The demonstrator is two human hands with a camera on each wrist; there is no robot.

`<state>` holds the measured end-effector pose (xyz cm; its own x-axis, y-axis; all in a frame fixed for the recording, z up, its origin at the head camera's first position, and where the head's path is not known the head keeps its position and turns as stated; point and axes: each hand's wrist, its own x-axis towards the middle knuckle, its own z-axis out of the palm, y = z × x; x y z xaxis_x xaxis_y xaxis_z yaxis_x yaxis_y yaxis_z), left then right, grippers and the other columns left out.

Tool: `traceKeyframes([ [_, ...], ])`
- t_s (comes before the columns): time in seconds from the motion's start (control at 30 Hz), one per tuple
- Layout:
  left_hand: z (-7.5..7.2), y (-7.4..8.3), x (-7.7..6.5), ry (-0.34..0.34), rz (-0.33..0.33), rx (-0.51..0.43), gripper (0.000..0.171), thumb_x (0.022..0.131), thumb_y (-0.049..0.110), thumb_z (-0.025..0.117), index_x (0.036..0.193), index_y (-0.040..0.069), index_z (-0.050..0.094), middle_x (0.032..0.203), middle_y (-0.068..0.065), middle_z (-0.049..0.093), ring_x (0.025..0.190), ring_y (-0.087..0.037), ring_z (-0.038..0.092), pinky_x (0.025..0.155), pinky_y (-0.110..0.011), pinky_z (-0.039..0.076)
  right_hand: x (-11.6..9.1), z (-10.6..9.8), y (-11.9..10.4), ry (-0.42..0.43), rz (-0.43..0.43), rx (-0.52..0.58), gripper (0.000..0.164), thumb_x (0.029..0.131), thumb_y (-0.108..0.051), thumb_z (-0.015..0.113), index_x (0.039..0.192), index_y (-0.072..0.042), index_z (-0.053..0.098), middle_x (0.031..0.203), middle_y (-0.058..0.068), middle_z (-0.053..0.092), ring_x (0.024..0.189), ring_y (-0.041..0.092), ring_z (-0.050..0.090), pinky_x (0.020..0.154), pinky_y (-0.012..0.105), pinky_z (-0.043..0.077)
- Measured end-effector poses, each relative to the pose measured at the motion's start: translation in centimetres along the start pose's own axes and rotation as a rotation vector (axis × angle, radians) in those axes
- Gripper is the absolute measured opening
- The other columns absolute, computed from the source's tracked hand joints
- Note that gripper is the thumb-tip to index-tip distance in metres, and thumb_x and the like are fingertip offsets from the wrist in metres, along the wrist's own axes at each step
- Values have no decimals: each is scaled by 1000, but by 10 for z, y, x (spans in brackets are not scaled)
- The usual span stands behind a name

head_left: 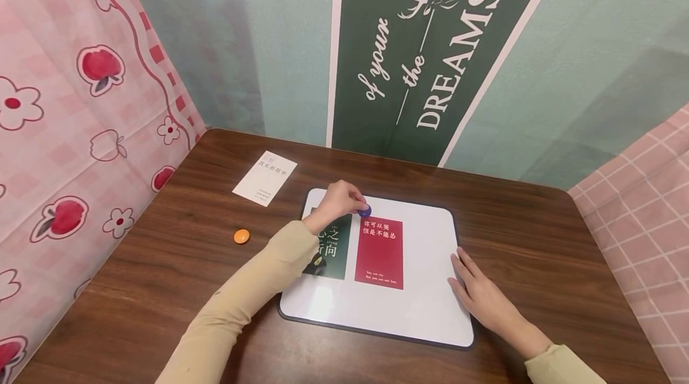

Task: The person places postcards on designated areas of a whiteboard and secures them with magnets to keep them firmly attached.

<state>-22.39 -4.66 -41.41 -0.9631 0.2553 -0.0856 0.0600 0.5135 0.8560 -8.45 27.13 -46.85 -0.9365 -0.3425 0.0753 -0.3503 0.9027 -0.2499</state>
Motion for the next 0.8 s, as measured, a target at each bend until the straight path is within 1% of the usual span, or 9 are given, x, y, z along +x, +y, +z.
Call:
traceKeyframes([
  [0.3,11,-2,4,2,-9,-29,17,78,12,74,88,-1,71,86,-11,67,73,-17,66,65,-23,53,-2,1,-1,0,1,11,54,93,-23,55,134,9,38,142,29,29,121,45,40,91,53,39],
  [0.47,18,-1,7,5,-34,-46,18,77,12,74,90,-1,71,86,-11,67,73,-17,66,65,-22,53,-2,2,-1,2,3,6,55,93,-23,55,134,9,39,142,28,29,121,45,40,91,53,39],
  [0.63,24,2,7,8,-63,-36,18,78,13,74,91,1,72,87,-10,67,74,-17,66,67,-20,52,-2,2,-2,6,2,4,55,92,-22,56,134,9,39,142,28,29,121,45,40,90,53,39],
  [0.8,32,5,8,16,-70,-15,18,78,13,73,92,2,72,87,-9,67,72,-16,66,66,-19,52,-2,2,-2,1,8,4,55,92,-22,55,134,9,38,142,28,28,121,45,40,91,53,39],
])
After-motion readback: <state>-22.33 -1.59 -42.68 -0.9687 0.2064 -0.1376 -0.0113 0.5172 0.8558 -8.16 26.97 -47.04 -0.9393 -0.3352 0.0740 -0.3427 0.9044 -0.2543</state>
